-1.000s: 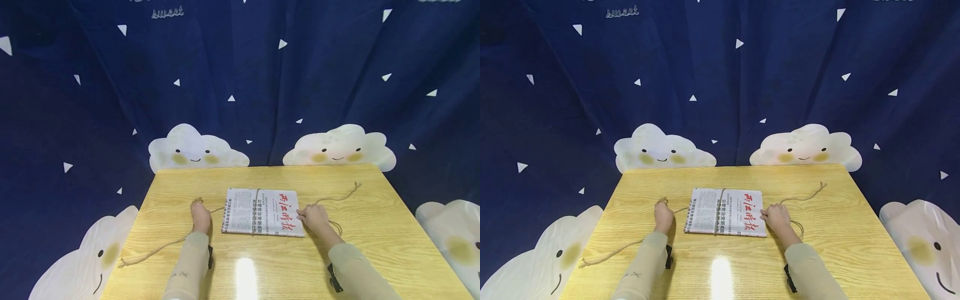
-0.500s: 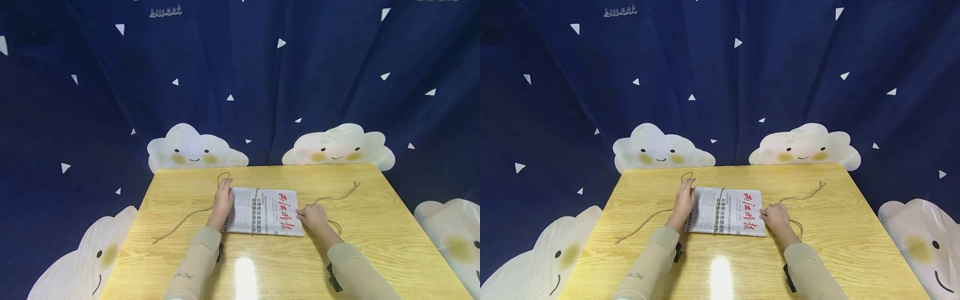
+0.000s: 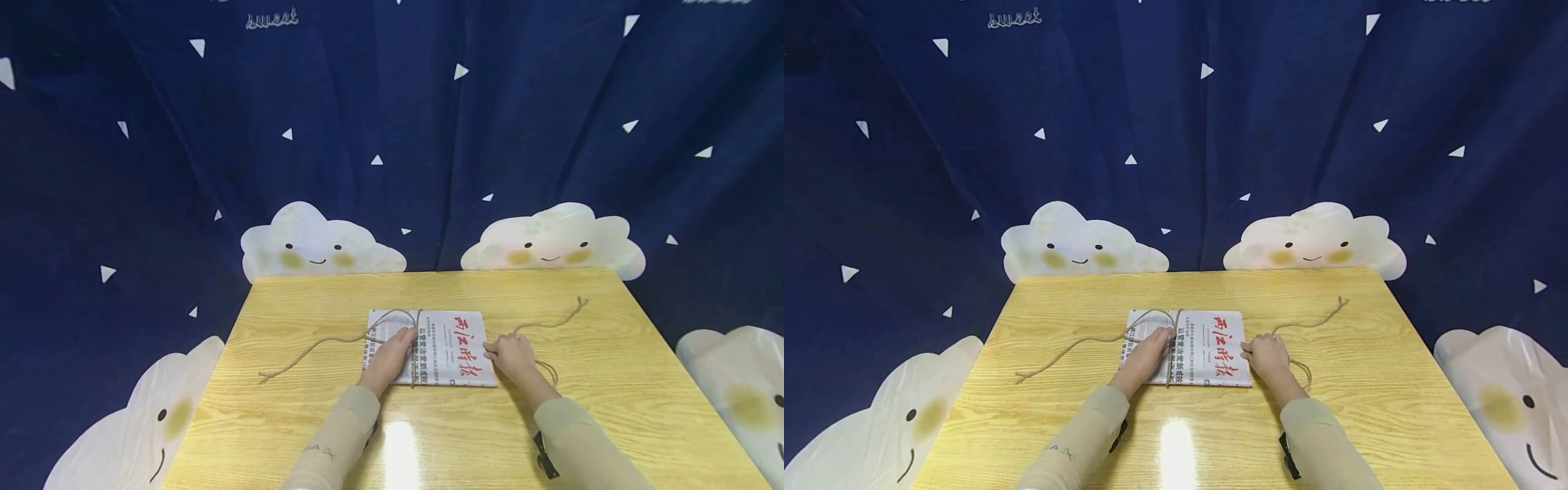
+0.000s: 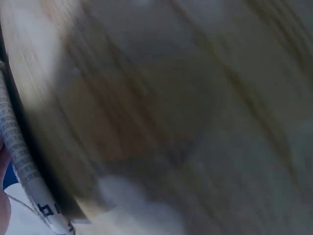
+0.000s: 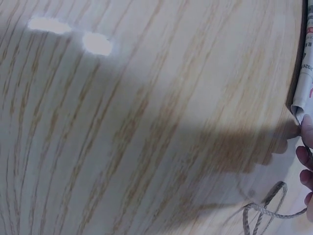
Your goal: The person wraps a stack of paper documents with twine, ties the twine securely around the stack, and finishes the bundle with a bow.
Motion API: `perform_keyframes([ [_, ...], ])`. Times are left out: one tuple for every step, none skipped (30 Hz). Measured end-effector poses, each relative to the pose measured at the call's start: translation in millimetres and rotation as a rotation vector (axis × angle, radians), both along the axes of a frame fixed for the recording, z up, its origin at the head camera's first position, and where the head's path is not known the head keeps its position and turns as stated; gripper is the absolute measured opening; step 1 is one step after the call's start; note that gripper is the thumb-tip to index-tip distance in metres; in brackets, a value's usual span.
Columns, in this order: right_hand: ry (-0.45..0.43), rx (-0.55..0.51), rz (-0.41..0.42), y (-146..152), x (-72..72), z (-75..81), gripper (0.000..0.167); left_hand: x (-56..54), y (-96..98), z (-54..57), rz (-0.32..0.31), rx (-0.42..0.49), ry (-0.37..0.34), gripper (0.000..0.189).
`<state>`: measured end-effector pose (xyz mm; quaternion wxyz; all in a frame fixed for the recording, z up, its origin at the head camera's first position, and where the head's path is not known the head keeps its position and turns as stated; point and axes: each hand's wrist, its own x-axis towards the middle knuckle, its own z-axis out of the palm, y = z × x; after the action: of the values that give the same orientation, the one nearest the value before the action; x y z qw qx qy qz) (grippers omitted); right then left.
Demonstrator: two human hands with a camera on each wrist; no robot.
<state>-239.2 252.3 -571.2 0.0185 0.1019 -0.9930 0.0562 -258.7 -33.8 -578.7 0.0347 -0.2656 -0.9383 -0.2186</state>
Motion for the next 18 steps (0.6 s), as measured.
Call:
perform_keyframes([
  [0.004,0.004,0.002,0.2,-0.2,-0.5,0.028,-0.2,-0.1,-1.1,0.025,0.034,-0.021,0.029],
  [0.007,0.007,0.003,0.3,-0.2,-0.7,0.028,-1.0,-0.2,-2.2,0.05,0.074,-0.027,0.026],
  [0.008,0.009,0.002,0.3,-0.2,-0.8,0.028,-1.3,-0.4,-2.9,0.076,0.107,-0.027,0.023],
  [0.008,0.006,-0.002,0.1,-0.3,-0.9,0.028,-1.4,-0.9,-3.0,0.094,0.123,-0.027,0.02],
  [0.009,0.007,-0.005,0.2,-0.3,-1.0,0.027,-1.5,-1.5,-3.0,0.097,0.127,-0.01,0.017],
  [0.009,0.005,-0.006,0.2,-0.3,-1.0,0.027,-1.4,-2.3,-3.1,0.091,0.12,0.028,0.014],
  [0.011,0.005,-0.007,0.1,-0.2,-0.9,0.027,-1.0,-3.1,-3.3,0.091,0.125,0.054,0.011],
  [0.01,-0.002,-0.01,-0.2,0.3,-0.3,0.027,-1.1,-3.6,-4.3,0.096,0.129,0.08,0.009],
  [0.011,-0.004,-0.011,-0.4,0.6,-0.1,0.027,-0.7,-4.2,-5.0,0.105,0.123,0.099,0.009],
  [0.016,-0.004,-0.007,-0.3,0.5,0.3,0.027,-0.5,-4.9,-5.9,0.116,0.117,0.128,0.009],
  [0.017,-0.005,-0.008,-0.3,0.7,0.4,0.026,-0.4,-5.3,-7.3,0.138,0.117,0.161,0.008],
  [0.018,-0.007,-0.007,-0.3,0.9,0.5,0.026,-0.3,-5.7,-8.8,0.168,0.111,0.193,0.007],
  [0.018,-0.008,-0.008,-0.2,1.0,0.4,0.026,-0.2,-6.1,-10.2,0.201,0.108,0.211,0.007],
  [0.017,-0.008,-0.008,0.1,1.0,-0.1,0.026,0.1,-6.5,-11.5,0.234,0.103,0.212,0.006],
  [0.016,-0.007,-0.008,0.2,1.1,-0.4,0.026,0.7,-7.1,-12.4,0.26,0.103,0.212,0.007],
  [0.013,-0.008,-0.009,0.2,1.2,-0.7,0.026,1.6,-7.7,-13.0,0.281,0.111,0.204,0.008],
  [0.009,-0.01,-0.011,0.1,1.3,-0.9,0.026,2.3,-8.4,-13.5,0.29,0.126,0.189,0.01],
  [0.006,-0.01,-0.011,0.0,1.4,-0.9,0.027,3.0,-9.4,-13.8,0.291,0.143,0.181,0.011],
])
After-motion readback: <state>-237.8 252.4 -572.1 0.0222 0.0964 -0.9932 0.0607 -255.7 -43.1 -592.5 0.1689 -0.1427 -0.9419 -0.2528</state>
